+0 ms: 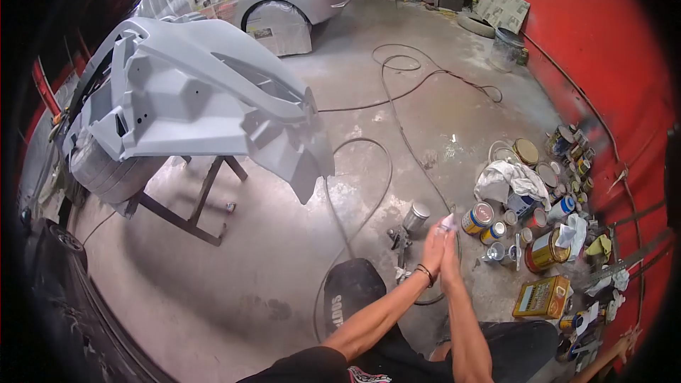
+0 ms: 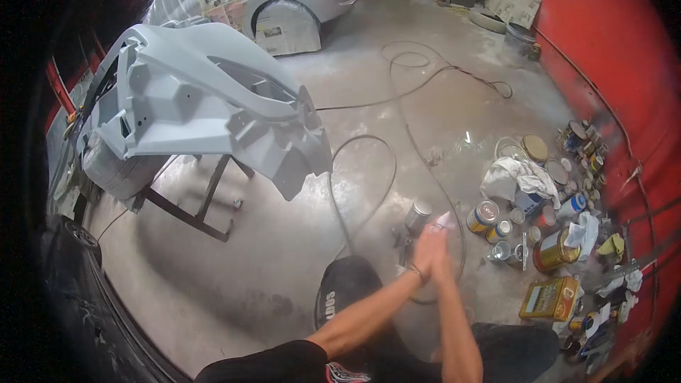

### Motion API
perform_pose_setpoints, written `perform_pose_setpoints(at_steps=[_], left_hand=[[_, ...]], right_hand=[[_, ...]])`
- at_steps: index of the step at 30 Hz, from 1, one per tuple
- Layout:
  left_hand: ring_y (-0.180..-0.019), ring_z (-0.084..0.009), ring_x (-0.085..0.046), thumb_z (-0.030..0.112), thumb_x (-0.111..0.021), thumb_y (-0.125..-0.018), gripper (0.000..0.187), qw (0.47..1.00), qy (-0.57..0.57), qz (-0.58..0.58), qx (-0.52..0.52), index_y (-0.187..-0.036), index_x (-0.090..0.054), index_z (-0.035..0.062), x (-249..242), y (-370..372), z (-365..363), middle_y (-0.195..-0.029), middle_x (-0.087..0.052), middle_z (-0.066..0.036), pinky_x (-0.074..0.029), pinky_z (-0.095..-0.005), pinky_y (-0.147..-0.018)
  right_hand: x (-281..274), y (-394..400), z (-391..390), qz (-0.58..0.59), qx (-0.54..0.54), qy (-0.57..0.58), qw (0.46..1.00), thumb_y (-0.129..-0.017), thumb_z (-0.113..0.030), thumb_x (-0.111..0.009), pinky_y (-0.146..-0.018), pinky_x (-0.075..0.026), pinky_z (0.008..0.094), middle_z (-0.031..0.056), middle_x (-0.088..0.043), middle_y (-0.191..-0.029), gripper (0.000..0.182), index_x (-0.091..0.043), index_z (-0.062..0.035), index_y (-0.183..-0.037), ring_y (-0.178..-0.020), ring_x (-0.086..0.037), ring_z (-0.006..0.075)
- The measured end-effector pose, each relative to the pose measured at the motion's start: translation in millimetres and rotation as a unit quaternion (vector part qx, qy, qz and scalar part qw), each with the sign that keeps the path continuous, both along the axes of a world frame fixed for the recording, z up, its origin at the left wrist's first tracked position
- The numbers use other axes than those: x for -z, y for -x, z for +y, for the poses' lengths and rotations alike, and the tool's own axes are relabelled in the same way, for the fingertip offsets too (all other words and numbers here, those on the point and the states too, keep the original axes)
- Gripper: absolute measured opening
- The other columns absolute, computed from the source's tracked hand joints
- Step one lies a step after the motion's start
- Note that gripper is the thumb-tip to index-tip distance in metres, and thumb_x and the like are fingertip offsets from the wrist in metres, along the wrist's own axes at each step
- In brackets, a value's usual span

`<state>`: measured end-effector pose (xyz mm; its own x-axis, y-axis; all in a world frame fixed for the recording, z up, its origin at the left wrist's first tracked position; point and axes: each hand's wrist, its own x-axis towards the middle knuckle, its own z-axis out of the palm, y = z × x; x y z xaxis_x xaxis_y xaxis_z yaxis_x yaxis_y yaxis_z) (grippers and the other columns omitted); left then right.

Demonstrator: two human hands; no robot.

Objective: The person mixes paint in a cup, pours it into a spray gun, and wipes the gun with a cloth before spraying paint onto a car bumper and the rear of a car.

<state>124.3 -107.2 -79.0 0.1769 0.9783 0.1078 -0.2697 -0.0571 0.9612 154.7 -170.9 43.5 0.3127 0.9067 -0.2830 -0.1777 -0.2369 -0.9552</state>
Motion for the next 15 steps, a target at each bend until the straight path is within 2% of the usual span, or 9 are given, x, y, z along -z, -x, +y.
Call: perform_pose_setpoints(at_steps=[2,4,6,8,9,11,12,13,15], left_hand=[[-0.117,-0.0169,-0.064,0.024,-0.051,-0.111,0.04,0.998,0.056,-0.033,0.013,-0.145,-0.061,0.0073,20.7,7.9,2.0,-0.129,-0.069,-0.007,-0.051,-0.0342,-0.104],[-0.109,-0.016,-0.066,0.023,-0.05,-0.111,0.036,0.932,0.311,-0.164,0.082,-0.14,-0.065,0.0076,-49.8,56.0,8.1,-0.119,-0.071,-0.006,-0.054,-0.0363,-0.098],[-0.103,-0.0138,-0.067,0.023,-0.05,-0.11,0.035,0.901,0.33,-0.221,0.174,-0.138,-0.066,0.01,-52.9,68.5,5.9,-0.115,-0.072,-0.004,-0.057,-0.0341,-0.089],[-0.103,-0.0132,-0.067,0.022,-0.049,-0.11,0.035,0.845,0.371,-0.315,0.223,-0.14,-0.065,0.0108,-41.5,55.0,-14.9,-0.12,-0.071,-0.003,-0.057,-0.0328,-0.089],[-0.108,-0.0122,-0.065,0.02,-0.047,-0.111,0.041,0.865,0.316,-0.342,0.187,-0.148,-0.06,0.0112,-44.6,33.8,-31.8,-0.13,-0.068,-0.002,-0.055,-0.0322,-0.093],[-0.114,-0.0117,-0.063,0.02,-0.046,-0.111,0.045,0.882,0.306,-0.292,0.209,-0.155,-0.053,0.0121,-78.5,38.3,-55.6,-0.137,-0.065,-0.002,-0.053,-0.033,-0.098],[-0.116,-0.0115,-0.062,0.02,-0.046,-0.112,0.048,0.887,0.304,-0.266,0.223,-0.159,-0.05,0.0125,-87.6,39.2,-66.6,-0.14,-0.063,-0.002,-0.052,-0.0334,-0.1],[-0.117,-0.0117,-0.061,0.022,-0.047,-0.112,0.054,0.88,0.33,-0.277,0.2,-0.165,-0.042,0.0134,-81.0,28.9,-74.6,-0.135,-0.064,-0.001,-0.051,-0.0326,-0.101],[-0.114,-0.0131,-0.063,0.023,-0.048,-0.112,0.049,0.889,0.351,-0.253,0.147,-0.16,-0.048,0.0119,-85.3,31.0,-59.5,-0.13,-0.066,-0.001,-0.053,-0.0338,-0.099]], right_hand=[[-2.4,17.3,-23.0,-0.037,-0.054,-0.039,0.997,-0.116,-0.056,-0.028,-0.123,-0.033,0.0362,0.0147,-0.048,-0.16,0.075,-0.041,0.0027,-0.16,-0.148,-0.044,0.0239],[9.2,9.6,-35.9,-0.17,-0.106,-0.022,0.979,-0.117,-0.051,-0.027,-0.124,-0.032,0.0371,0.0162,-0.052,-0.157,0.071,-0.045,0.0042,-0.157,-0.147,-0.046,0.0244],[-14.3,14.0,-49.6,-0.232,-0.099,-0.022,0.967,-0.117,-0.049,-0.027,-0.123,-0.033,0.0376,0.017,-0.055,-0.154,0.069,-0.05,0.0046,-0.153,-0.146,-0.047,0.0241],[41.4,4.2,-33.7,-0.4,-0.087,-0.068,0.91,-0.117,-0.044,-0.028,-0.126,-0.029,0.0384,0.0215,-0.045,-0.162,0.065,-0.039,0.0045,-0.159,-0.153,-0.04,0.0304],[61.8,-4.4,-26.7,-0.479,-0.08,-0.095,0.869,-0.117,-0.041,-0.028,-0.128,-0.027,0.0388,0.0238,-0.04,-0.167,0.065,-0.034,0.0045,-0.162,-0.156,-0.036,0.0336],[18.4,-38.7,-3.0,-0.217,-0.045,0.066,0.973,-0.116,-0.044,-0.03,-0.127,-0.029,0.0398,0.0234,-0.043,-0.164,0.066,-0.037,0.0056,-0.16,-0.154,-0.04,0.0331],[2.1,-47.3,1.9,-0.076,-0.022,0.148,0.986,-0.116,-0.046,-0.031,-0.126,-0.03,0.0403,0.0231,-0.045,-0.162,0.067,-0.039,0.0062,-0.159,-0.153,-0.041,0.0328],[18.7,-42.1,-3.9,-0.096,-0.024,0.108,0.989,-0.116,-0.042,-0.031,-0.127,-0.027,0.041,0.0241,-0.041,-0.165,0.066,-0.036,0.0063,-0.16,-0.155,-0.037,0.0346],[54.0,-40.5,-10.4,-0.15,-0.035,0.033,0.988,-0.116,-0.038,-0.032,-0.129,-0.024,0.0418,0.0252,-0.036,-0.168,0.064,-0.033,0.0066,-0.162,-0.158,-0.032,0.037]])
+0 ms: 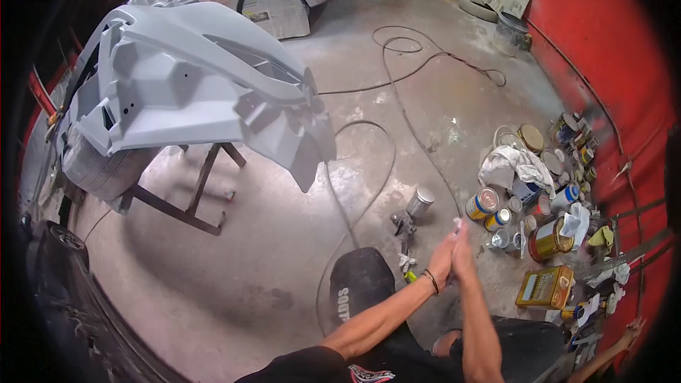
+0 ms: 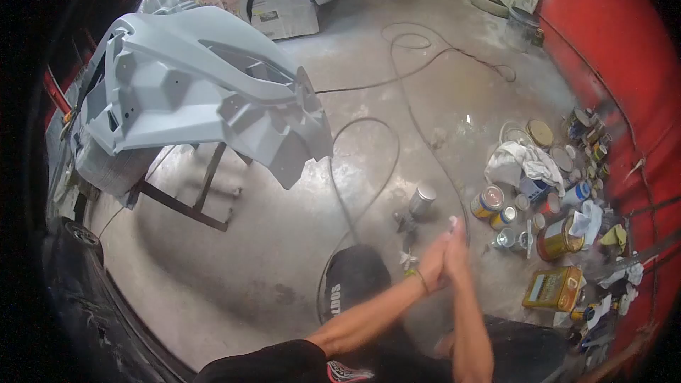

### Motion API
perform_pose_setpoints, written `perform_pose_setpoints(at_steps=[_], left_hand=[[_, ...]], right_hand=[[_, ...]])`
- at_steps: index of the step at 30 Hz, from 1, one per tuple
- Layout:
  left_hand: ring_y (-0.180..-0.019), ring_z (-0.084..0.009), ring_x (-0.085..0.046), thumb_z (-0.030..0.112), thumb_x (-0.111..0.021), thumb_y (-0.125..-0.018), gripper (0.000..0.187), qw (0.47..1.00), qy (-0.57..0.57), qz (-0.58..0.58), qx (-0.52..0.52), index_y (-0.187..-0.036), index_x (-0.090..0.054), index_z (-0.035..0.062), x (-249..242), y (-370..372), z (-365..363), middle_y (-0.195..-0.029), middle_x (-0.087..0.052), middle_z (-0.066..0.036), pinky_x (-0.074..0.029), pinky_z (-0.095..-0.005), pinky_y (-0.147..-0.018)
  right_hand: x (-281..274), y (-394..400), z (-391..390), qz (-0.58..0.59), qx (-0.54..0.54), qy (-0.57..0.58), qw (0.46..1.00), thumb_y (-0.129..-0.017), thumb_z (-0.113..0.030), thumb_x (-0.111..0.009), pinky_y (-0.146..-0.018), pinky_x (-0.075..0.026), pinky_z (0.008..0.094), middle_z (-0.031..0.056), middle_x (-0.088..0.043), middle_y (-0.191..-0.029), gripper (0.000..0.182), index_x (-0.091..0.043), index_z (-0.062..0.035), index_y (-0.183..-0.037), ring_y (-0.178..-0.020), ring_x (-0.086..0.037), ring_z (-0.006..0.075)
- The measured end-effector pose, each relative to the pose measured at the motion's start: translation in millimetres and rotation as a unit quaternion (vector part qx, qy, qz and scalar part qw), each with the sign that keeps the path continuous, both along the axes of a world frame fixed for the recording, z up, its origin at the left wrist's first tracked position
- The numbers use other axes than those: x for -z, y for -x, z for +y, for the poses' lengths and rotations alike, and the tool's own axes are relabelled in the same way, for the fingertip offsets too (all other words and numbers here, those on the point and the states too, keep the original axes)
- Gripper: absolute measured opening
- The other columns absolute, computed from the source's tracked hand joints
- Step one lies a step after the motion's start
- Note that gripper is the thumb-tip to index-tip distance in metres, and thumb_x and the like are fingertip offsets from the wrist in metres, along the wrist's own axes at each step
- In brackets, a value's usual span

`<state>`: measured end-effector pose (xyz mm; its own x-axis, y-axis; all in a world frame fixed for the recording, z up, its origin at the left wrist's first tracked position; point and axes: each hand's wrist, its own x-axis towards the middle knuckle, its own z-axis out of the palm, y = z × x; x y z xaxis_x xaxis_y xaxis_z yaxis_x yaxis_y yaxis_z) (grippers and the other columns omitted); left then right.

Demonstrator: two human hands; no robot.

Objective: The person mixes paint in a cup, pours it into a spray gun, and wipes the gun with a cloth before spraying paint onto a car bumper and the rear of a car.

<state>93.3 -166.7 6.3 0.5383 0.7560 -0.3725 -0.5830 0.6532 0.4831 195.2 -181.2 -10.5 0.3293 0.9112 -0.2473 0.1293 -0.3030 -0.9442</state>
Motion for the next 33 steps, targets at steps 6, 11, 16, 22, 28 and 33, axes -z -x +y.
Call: perform_pose_setpoints(at_steps=[6,11,16,22,28,33], left_hand=[[-0.119,-0.0134,-0.063,0.033,-0.051,-0.113,0.041,0.996,-0.013,-0.087,0.032,-0.148,-0.057,0.0124,63.3,5.1,29.4,-0.131,-0.066,0.001,-0.051,-0.0332,-0.103],[-0.125,-0.0144,-0.061,0.041,-0.051,-0.113,0.047,0.994,-0.037,-0.061,0.077,-0.151,-0.054,0.0134,-24.0,11.6,0.0,-0.141,-0.062,0.001,-0.049,-0.0351,-0.108],[-0.13,-0.0145,-0.059,0.047,-0.047,-0.114,0.054,0.994,0.006,-0.013,0.109,-0.155,-0.052,0.0138,-13.9,4.7,-8.7,-0.146,-0.06,0.002,-0.045,-0.0353,-0.112],[-0.14,-0.0159,-0.052,0.051,-0.043,-0.114,0.06,0.987,-0.06,-0.033,0.149,-0.16,-0.046,0.0117,-31.9,1.1,-18.6,-0.155,-0.055,-0.002,-0.037,-0.035,-0.12],[-0.144,-0.0168,-0.049,0.05,-0.045,-0.114,0.062,0.987,-0.08,0.025,0.139,-0.164,-0.04,0.0144,-65.8,-16.4,-26.9,-0.16,-0.05,-0.002,-0.032,-0.0341,-0.124],[-0.134,-0.0145,-0.056,0.044,-0.048,-0.114,0.056,0.985,-0.028,-0.033,0.167,-0.159,-0.049,0.0106,-39.5,-30.6,-24.2,-0.154,-0.056,-0.001,-0.04,-0.0328,-0.117]], right_hand=[[-44.3,42.6,-30.1,-0.188,-0.079,-0.118,0.972,-0.115,-0.039,-0.036,-0.126,-0.031,0.04,0.0228,-0.047,-0.161,0.061,-0.046,0.0069,-0.155,-0.152,-0.042,0.033],[-38.5,-1.6,5.9,-0.11,0.041,-0.122,0.986,-0.114,-0.032,-0.039,-0.124,-0.033,0.0384,0.0225,-0.056,-0.154,0.055,-0.053,0.0062,-0.15,-0.147,-0.049,0.0317],[-53.1,53.4,-6.2,-0.096,0.138,-0.227,0.959,-0.112,-0.026,-0.044,-0.122,-0.035,0.0414,0.0232,-0.058,-0.15,0.05,-0.054,0.0079,-0.148,-0.145,-0.051,0.0322],[-48.8,0.2,-9.7,-0.106,0.157,-0.177,0.966,-0.11,-0.027,-0.051,-0.118,-0.041,0.04,0.023,-0.06,-0.148,0.049,-0.057,0.0085,-0.143,-0.138,-0.057,0.0315],[-77.2,-23.1,-5.3,0.188,0.199,-0.174,0.946,-0.11,-0.026,-0.055,-0.089,-0.053,0.0313,0.0085,-0.07,-0.115,0.043,-0.059,0.0038,-0.14,-0.098,-0.069,0.0184],[-74.8,-5.4,-6.5,0.001,0.264,-0.091,0.96,-0.105,-0.033,-0.063,-0.068,-0.056,0.0359,0.0075,-0.067,-0.089,0.033,-0.066,-0.0008,-0.106,-0.075,-0.066,0.0176]])
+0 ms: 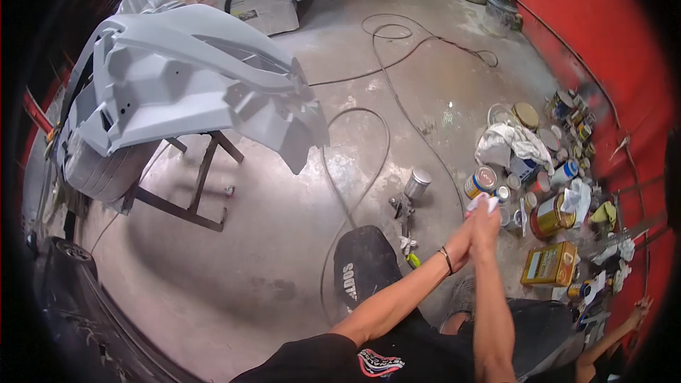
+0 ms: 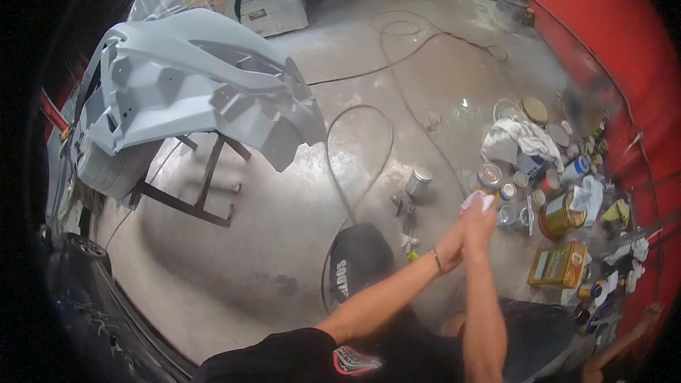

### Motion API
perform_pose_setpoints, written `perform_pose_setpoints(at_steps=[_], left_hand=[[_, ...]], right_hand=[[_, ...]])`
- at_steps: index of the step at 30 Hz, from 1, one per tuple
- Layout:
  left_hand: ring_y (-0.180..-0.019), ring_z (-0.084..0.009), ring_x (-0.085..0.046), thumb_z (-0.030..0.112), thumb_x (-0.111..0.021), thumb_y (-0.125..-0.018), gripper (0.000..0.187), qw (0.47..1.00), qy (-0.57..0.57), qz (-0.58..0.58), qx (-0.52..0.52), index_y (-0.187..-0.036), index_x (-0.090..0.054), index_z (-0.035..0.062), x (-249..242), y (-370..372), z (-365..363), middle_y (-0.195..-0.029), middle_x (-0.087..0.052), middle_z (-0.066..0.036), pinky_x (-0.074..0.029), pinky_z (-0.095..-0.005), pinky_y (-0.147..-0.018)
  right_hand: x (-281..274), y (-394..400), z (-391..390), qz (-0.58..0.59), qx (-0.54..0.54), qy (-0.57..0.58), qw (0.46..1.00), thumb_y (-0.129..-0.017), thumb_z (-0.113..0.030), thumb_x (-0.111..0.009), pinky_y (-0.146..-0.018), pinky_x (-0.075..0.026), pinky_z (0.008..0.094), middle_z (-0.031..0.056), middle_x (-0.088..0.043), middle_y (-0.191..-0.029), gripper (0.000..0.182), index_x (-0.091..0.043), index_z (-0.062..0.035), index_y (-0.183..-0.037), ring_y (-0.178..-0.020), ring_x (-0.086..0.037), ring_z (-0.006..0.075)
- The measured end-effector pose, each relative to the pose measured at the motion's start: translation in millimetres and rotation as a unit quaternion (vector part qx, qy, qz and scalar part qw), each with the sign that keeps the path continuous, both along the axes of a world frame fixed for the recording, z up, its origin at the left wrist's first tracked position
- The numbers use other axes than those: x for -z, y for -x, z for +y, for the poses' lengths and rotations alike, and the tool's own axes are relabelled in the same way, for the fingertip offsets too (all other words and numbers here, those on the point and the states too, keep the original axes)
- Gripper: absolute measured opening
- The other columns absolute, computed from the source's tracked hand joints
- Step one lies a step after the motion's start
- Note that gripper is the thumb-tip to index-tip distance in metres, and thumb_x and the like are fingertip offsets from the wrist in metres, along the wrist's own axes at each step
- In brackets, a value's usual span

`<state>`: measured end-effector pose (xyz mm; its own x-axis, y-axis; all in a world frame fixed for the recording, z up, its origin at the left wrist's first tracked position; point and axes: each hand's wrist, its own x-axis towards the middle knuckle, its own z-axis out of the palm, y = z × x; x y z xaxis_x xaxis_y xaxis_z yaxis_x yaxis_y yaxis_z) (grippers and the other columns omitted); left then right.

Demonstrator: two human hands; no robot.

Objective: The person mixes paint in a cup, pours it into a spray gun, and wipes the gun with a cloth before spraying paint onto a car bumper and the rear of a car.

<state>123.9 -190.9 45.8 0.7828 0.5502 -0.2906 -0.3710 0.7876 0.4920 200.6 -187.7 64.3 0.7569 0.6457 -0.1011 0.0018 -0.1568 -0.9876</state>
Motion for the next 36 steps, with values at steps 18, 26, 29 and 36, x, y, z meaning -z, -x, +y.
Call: perform_pose_setpoints(at_steps=[18,26,29,36], left_hand=[[-0.095,-0.0154,-0.072,0.04,-0.062,-0.108,0.045,0.923,0.004,0.381,0.051,-0.095,-0.081,0.001,101.6,28.9,-54.2,-0.106,-0.081,-0.011,-0.049,-0.029,-0.075],[-0.09,-0.0235,-0.061,0.062,-0.077,-0.082,0.068,0.738,0.018,0.651,-0.179,-0.125,-0.064,0.0113,254.1,79.6,120.9,-0.104,-0.068,-0.007,-0.047,-0.0445,-0.078],[-0.079,-0.0247,-0.061,0.058,-0.073,-0.085,0.06,0.753,0.084,0.65,-0.052,-0.126,-0.063,0.015,253.5,58.4,155.1,-0.099,-0.069,-0.008,-0.051,-0.0489,-0.076],[-0.071,-0.0242,-0.059,0.036,-0.063,-0.094,0.038,0.74,0.154,0.653,0.041,-0.127,-0.056,0.0169,261.0,41.8,208.1,-0.093,-0.07,-0.009,-0.051,-0.0551,-0.079]], right_hand=[[-105.4,-383.5,-175.5,-0.338,0.067,0.297,0.891,-0.096,-0.067,-0.062,-0.109,-0.048,0.0468,0.0289,-0.066,-0.138,0.089,-0.054,0.0045,-0.148,-0.129,-0.064,0.0409],[135.3,-417.7,-272.9,-0.484,-0.031,0.37,0.792,-0.108,-0.042,-0.058,-0.118,-0.04,0.0489,0.0315,-0.05,-0.153,0.061,-0.051,0.0018,-0.149,-0.144,-0.049,0.0452],[98.3,-380.6,-271.3,-0.529,0.006,0.412,0.742,-0.109,-0.038,-0.055,-0.124,-0.031,0.0504,0.0289,-0.033,-0.167,0.063,-0.042,-0.0006,-0.158,-0.154,-0.035,0.0459],[-35.4,-267.4,-312.1,-0.312,-0.077,0.386,0.865,-0.111,-0.012,-0.053,-0.123,-0.035,0.0414,0.0208,-0.059,-0.151,0.041,-0.055,0.0029,-0.149,-0.143,-0.053,0.0303]])
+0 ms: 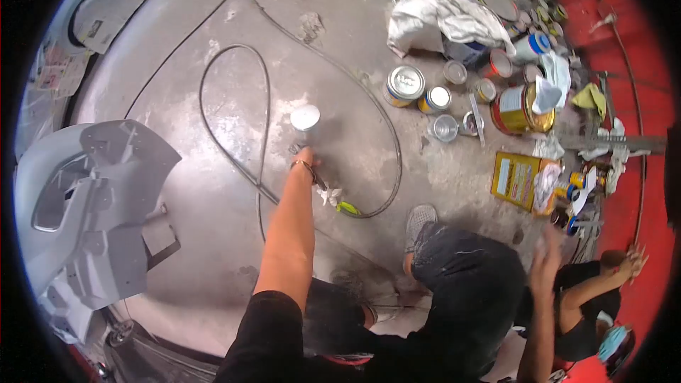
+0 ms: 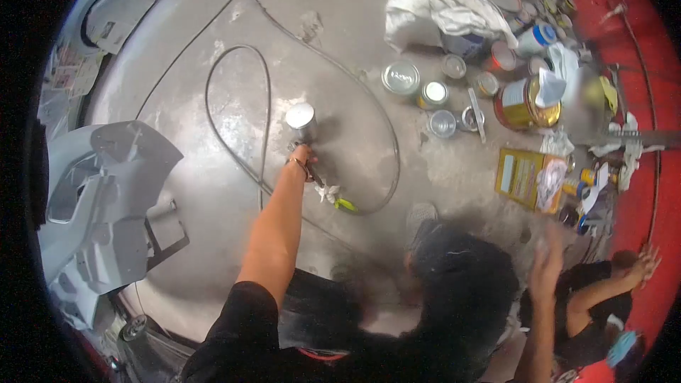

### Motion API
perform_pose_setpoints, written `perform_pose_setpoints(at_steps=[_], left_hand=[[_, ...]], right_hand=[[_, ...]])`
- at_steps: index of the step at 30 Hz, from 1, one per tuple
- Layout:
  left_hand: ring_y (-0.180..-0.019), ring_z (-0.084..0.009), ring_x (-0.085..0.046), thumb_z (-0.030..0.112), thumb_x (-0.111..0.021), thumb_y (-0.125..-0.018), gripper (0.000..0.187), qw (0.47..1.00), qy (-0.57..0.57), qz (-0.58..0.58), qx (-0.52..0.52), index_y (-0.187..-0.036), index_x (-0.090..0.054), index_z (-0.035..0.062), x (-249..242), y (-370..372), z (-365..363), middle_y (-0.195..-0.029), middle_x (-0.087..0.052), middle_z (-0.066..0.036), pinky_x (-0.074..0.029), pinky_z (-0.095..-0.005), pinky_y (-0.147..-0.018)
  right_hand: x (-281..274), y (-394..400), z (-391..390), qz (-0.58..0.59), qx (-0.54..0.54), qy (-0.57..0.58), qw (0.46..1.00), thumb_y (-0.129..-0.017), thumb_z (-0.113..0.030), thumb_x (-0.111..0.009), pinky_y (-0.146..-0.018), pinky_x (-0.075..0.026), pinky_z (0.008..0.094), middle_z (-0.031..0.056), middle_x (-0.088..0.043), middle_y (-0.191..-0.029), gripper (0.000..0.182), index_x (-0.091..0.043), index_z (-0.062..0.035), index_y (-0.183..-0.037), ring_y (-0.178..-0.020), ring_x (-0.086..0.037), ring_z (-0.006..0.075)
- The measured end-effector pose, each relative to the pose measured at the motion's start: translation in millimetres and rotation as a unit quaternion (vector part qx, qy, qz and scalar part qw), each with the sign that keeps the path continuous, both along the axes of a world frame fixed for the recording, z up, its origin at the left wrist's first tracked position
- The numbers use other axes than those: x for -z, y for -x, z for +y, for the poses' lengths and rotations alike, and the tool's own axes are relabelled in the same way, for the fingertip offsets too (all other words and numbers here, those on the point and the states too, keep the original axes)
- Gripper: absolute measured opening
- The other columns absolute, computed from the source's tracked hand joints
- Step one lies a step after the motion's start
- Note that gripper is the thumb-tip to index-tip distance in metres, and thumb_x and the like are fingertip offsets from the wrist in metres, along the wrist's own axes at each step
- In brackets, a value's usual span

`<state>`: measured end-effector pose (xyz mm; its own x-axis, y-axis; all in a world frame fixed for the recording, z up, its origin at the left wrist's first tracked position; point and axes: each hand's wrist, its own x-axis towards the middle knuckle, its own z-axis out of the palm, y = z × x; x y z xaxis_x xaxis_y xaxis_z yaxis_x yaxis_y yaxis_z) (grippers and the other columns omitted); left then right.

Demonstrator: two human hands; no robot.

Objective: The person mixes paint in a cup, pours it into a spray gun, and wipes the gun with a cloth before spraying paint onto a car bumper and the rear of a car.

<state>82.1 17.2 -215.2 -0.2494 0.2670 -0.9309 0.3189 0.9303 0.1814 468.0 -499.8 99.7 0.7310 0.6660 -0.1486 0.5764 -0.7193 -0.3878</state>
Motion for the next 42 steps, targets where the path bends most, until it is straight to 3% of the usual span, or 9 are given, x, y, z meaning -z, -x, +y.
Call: perform_pose_setpoints(at_steps=[6,16,21,23,25,29,33,36,42], left_hand=[[-0.073,-0.0268,-0.06,0.02,-0.064,-0.085,0.044,0.984,-0.09,-0.042,-0.149,-0.128,-0.057,0.01,-122.3,24.2,-13.9,-0.098,-0.072,-0.012,-0.045,-0.053,-0.068],[-0.082,-0.0199,-0.07,0.017,-0.071,-0.087,0.037,0.957,-0.267,-0.087,-0.076,-0.119,-0.057,0.0094,-554.6,20.0,92.7,-0.089,-0.07,-0.006,-0.046,-0.0356,-0.064],[-0.076,-0.0165,-0.065,0.024,-0.074,-0.085,0.034,0.946,-0.309,-0.092,-0.04,-0.115,-0.062,0.0126,-743.2,1.2,191.5,-0.087,-0.072,-0.006,-0.046,-0.0405,-0.068],[-0.074,-0.0148,-0.064,0.028,-0.075,-0.083,0.035,0.942,-0.324,-0.078,-0.044,-0.113,-0.063,0.0157,-802.4,-4.6,234.6,-0.086,-0.073,-0.005,-0.046,-0.0465,-0.073],[-0.073,-0.0147,-0.064,0.027,-0.076,-0.083,0.035,0.937,-0.339,-0.081,-0.023,-0.113,-0.064,0.0158,-851.0,1.1,285.7,-0.085,-0.072,-0.004,-0.046,-0.0452,-0.073],[-0.069,-0.0149,-0.06,0.026,-0.076,-0.082,0.036,0.921,-0.383,-0.077,-0.003,-0.114,-0.063,0.0159,-923.4,21.6,400.1,-0.089,-0.071,-0.005,-0.045,-0.0447,-0.07],[-0.068,-0.0158,-0.058,0.026,-0.075,-0.082,0.038,0.904,-0.42,-0.072,0.033,-0.118,-0.063,0.0166,-1003.2,44.3,504.0,-0.095,-0.071,-0.005,-0.044,-0.0463,-0.07],[-0.081,-0.016,-0.069,0.022,-0.073,-0.084,0.035,0.882,-0.462,-0.093,0.029,-0.117,-0.063,0.0164,-1046.5,54.3,571.2,-0.094,-0.07,-0.004,-0.046,-0.0404,-0.071],[-0.079,-0.0175,-0.069,0.019,-0.071,-0.087,0.027,0.9,-0.418,-0.044,0.112,-0.113,-0.065,0.0148,-1086.1,68.1,713.7,-0.091,-0.07,-0.004,-0.053,-0.0403,-0.067]], right_hand=[[-99.1,111.4,-142.0,0.47,0.4,0.191,0.764,-0.11,-0.04,-0.057,-0.101,-0.048,0.0405,0.0134,-0.068,-0.131,0.053,-0.062,0.0006,-0.143,-0.119,-0.063,0.0266],[-386.3,63.0,-31.8,0.558,0.261,0.269,0.741,-0.108,-0.033,-0.058,-0.068,-0.053,0.0398,0.0114,-0.069,-0.102,0.041,-0.066,0.0028,-0.127,-0.089,-0.069,0.0205],[-413.5,20.4,-20.2,0.524,-0.08,0.163,0.832,-0.107,-0.027,-0.059,-0.051,-0.05,0.036,0.0085,-0.066,-0.08,0.031,-0.068,0.0015,-0.115,-0.065,-0.068,0.0196],[-473.5,17.5,54.8,0.559,0.005,0.257,0.788,-0.106,-0.02,-0.06,-0.045,-0.044,0.0328,0.0037,-0.059,-0.065,0.019,-0.066,-0.0021,-0.103,-0.051,-0.062,0.0202],[-488.2,2.9,91.6,0.557,-0.311,0.079,0.766,-0.104,-0.017,-0.061,-0.046,-0.043,0.0324,0.0042,-0.06,-0.068,0.015,-0.065,-0.0028,-0.103,-0.052,-0.059,0.0177],[-594.7,1.0,224.4,0.697,-0.057,0.201,0.687,-0.103,-0.021,-0.065,-0.055,-0.043,0.0299,0.0013,-0.063,-0.08,0.022,-0.068,-0.0026,-0.114,-0.062,-0.053,0.0109],[-569.0,34.3,309.3,0.557,-0.202,0.0,0.806,-0.105,-0.03,-0.067,-0.057,-0.041,0.0279,-0.002,-0.065,-0.093,0.035,-0.07,-0.0017,-0.125,-0.073,-0.053,0.0063],[-615.1,76.8,399.9,0.561,-0.006,0.026,0.827,-0.107,-0.035,-0.065,-0.066,-0.046,0.0281,-0.0021,-0.065,-0.1,0.041,-0.07,-0.0017,-0.131,-0.081,-0.055,0.0078],[-584.2,14.9,430.0,0.719,0.087,-0.034,0.689,-0.108,-0.025,-0.059,-0.099,-0.052,0.0315,0.0089,-0.073,-0.128,0.04,-0.066,0.0037,-0.135,-0.112,-0.068,0.0173]])
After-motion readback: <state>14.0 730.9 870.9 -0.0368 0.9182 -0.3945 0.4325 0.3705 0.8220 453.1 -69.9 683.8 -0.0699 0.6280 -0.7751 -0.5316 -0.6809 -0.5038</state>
